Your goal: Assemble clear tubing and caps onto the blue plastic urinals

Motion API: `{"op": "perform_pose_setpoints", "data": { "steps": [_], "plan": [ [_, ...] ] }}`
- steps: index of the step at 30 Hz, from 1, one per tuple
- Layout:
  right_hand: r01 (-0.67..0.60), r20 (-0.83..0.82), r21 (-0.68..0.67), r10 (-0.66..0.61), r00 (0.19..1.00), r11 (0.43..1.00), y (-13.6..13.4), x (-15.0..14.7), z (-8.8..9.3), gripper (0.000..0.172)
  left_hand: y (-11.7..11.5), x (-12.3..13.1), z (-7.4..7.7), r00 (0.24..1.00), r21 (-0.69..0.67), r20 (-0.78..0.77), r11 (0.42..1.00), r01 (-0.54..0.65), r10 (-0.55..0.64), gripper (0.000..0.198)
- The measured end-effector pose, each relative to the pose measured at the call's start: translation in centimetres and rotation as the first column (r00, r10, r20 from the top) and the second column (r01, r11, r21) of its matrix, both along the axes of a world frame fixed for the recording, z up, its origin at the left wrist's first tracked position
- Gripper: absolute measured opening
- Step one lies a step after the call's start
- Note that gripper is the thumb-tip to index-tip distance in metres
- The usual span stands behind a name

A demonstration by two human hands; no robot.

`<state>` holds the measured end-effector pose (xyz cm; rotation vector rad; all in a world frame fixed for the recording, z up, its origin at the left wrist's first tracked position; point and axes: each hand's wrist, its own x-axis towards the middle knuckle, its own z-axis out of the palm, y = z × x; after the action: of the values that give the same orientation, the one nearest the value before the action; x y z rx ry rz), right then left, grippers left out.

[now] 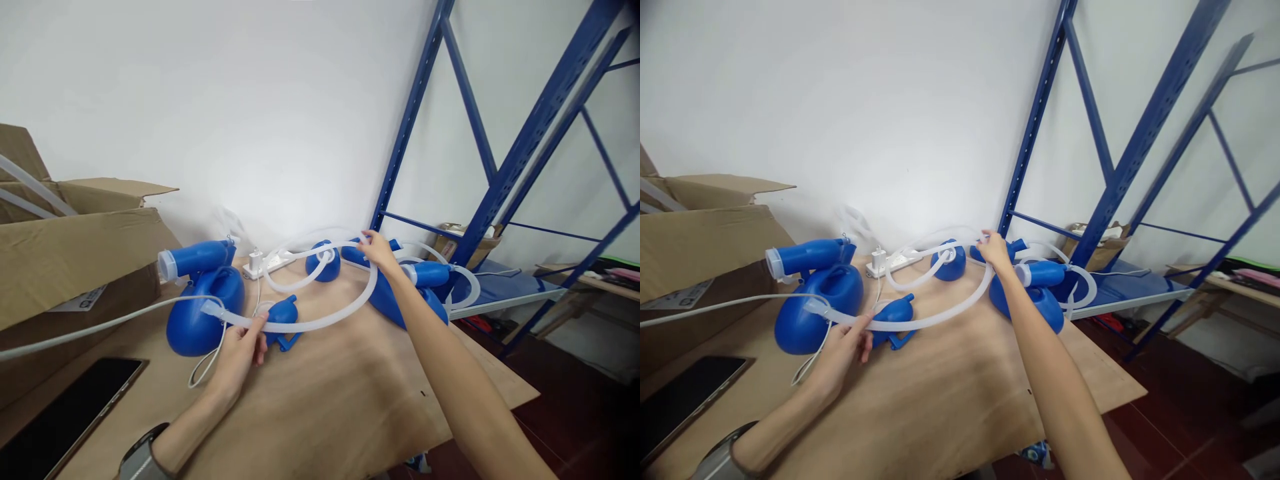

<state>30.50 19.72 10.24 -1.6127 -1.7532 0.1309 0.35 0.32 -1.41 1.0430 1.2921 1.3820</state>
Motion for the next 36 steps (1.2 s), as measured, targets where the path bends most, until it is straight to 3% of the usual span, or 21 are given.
{"op": "perform_pose_setpoints", "data": {
  "steps": [3,5,7,9,11,14,16,18,22,28,33,36],
  "plan": [
    [-0.178,-0.199,0.182,0.214,0.956,0.967,-1.7,0.2,1.1,0.058,0.1,0.2,-0.1,0.995,-0.031,-0.077,0.998,-0.059,0.056,0.053],
    [-0.364,-0.395,0.297,0.461,0.794,0.883,-2.8,0.2,1.8,0.050,0.3,0.2,-0.3,0.989,0.018,-0.100,0.994,-0.108,0.109,0.062],
    [-0.463,-0.591,0.310,0.550,0.590,0.830,-3.0,-0.1,1.7,0.045,0.3,0.2,-0.4,0.976,0.131,-0.135,0.979,-0.154,0.171,0.077],
    [-0.395,-0.768,0.220,0.408,0.494,0.892,-2.6,-0.8,0.4,0.035,0.2,0.1,-0.4,0.961,0.255,-0.161,0.950,-0.180,0.225,0.091],
    [-0.176,-0.873,0.049,0.128,0.470,0.983,-1.8,-2.0,-2.2,0.024,0.2,-0.1,-0.5,0.939,0.334,-0.211,0.923,-0.192,0.271,0.098],
    [-0.140,-0.896,-0.037,0.029,0.443,0.990,-1.2,-4.2,-6.7,0.018,0.3,-0.3,-0.9,0.876,0.402,-0.358,0.900,-0.168,0.323,0.077],
    [-0.156,-0.898,-0.031,0.042,0.439,0.987,-1.2,-5.6,-9.2,0.023,0.4,-0.4,-1.3,0.829,0.457,-0.458,0.885,-0.090,0.321,0.043],
    [-0.165,-0.889,0.007,0.082,0.450,0.986,-1.1,-7.0,-10.7,0.037,0.5,-0.3,-1.7,0.793,0.503,-0.524,0.864,-0.007,0.311,0.028],
    [-0.120,-0.879,0.060,0.109,0.465,0.991,0.1,-9.3,-11.8,0.057,0.5,-0.2,-2.0,0.750,0.567,-0.571,0.821,0.065,0.335,0.023],
    [-0.092,-0.865,0.087,0.122,0.486,0.992,1.9,-11.3,-12.4,0.060,0.2,-0.4,-2.2,0.672,0.657,-0.612,0.741,0.139,0.417,0.018],
    [-0.197,-0.771,0.130,0.224,0.596,0.972,0.9,-10.7,-12.2,0.063,-0.2,-0.2,-1.5,0.549,0.729,-0.639,0.652,0.210,0.538,0.022],
    [-0.219,-0.527,0.217,0.303,0.794,0.951,0.0,-9.4,-11.7,0.066,0.5,0.4,-0.6,0.455,0.770,-0.629,0.589,0.247,0.631,0.023]
  ]
}}
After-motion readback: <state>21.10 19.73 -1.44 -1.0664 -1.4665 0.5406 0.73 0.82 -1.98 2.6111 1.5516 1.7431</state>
